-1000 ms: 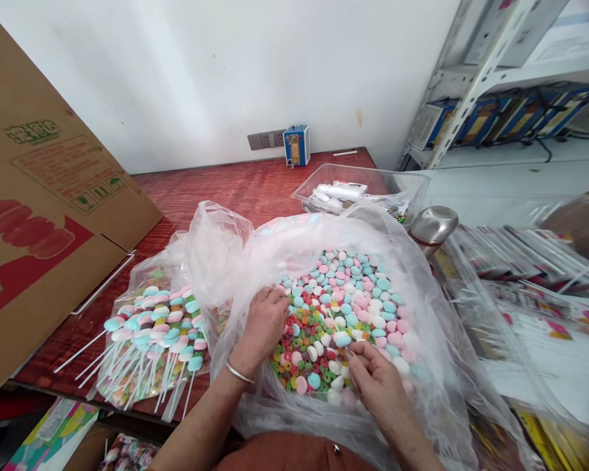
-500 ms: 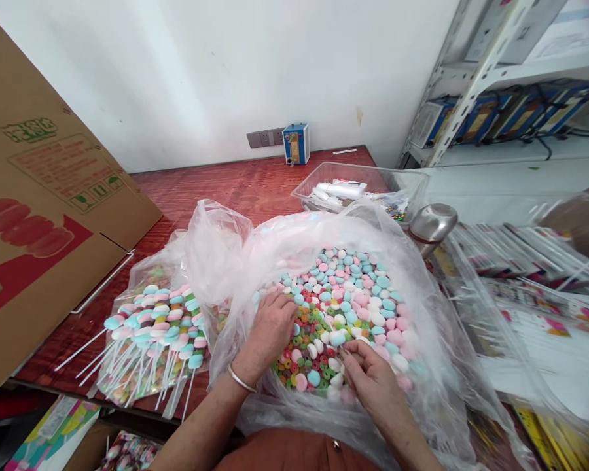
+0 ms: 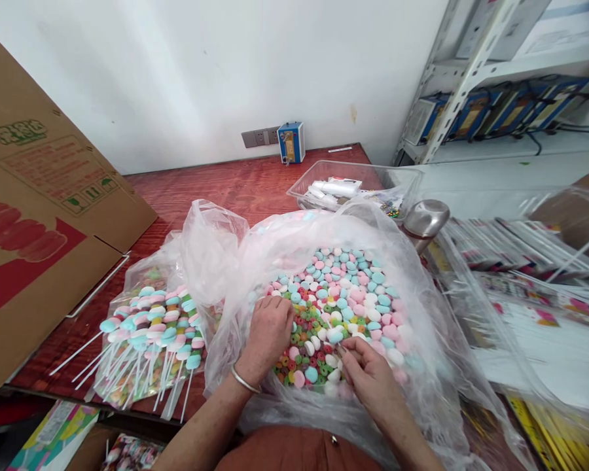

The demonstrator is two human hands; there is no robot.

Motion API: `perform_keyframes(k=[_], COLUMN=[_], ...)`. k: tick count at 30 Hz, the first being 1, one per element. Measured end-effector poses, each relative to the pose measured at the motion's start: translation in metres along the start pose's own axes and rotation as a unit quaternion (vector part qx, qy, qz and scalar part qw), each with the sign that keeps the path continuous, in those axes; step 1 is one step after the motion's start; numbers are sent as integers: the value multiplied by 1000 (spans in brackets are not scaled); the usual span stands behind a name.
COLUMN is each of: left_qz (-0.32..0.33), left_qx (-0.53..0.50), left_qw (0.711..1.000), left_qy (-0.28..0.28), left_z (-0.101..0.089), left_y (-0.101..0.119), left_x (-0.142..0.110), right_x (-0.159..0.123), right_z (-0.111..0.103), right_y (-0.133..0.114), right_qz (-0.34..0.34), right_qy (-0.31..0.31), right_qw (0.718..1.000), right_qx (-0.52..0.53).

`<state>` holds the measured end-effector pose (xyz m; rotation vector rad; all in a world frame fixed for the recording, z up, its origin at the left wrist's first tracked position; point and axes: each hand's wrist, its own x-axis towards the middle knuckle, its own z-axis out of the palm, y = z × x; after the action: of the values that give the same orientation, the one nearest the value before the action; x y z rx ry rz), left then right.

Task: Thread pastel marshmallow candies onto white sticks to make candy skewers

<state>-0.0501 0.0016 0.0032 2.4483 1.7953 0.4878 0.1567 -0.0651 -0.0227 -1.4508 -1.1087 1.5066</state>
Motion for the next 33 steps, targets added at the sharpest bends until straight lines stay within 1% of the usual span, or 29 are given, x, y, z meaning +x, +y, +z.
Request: perform_keyframes(k=[2,5,8,10,12,13,15,17,20,22,27,30,31,33], left_qz=[1,52,96,101,90,81,58,23,-41,-68,-82,-59,-51,-54], left_qx=[-18,-68,-86,-90,-108,-125,-179,-250,-341,-376,-401,-410,-409,-405], left_qw=[1000,996,992,990,989,988,982,968,939,923,909,906,907,911], left_qy=[9,13,-10,-33,-39,-32,-7,5,-23,-44,-71,-88,-84,-60], left_z=[0,5,13,18,19,19,17,13,9,6,0,-3,-3,-5], left_y=[2,9,17,20,20,20,18,17,18,20,32,40,41,40], left_x=[1,8,19,24,26,25,22,19,15,15,9,1,-1,-3], right_x=[0,0,0,-1,-3,-5,-7,-9,-9,-8,-7,-9,-10,-11], right_z=[0,1,1,1,0,0,1,2,5,6,7,9,9,9], right_y=[0,1,3,4,5,5,5,6,6,8,5,0,-1,-2], right_qz=[1,3,-2,-1,4,5,5,1,0,3,-3,-26,-32,-35], right_qy=[0,-3,-5,-5,-6,-8,-13,-13,-17,-25,-22,-19,-16,-8], right_qw=[1000,1000,1000,1000,1000,1000,1000,1000,1000,1000,1000,999,999,999], right_qx=[-5,0,19,28,30,29,24,18,12,12,13,2,1,11])
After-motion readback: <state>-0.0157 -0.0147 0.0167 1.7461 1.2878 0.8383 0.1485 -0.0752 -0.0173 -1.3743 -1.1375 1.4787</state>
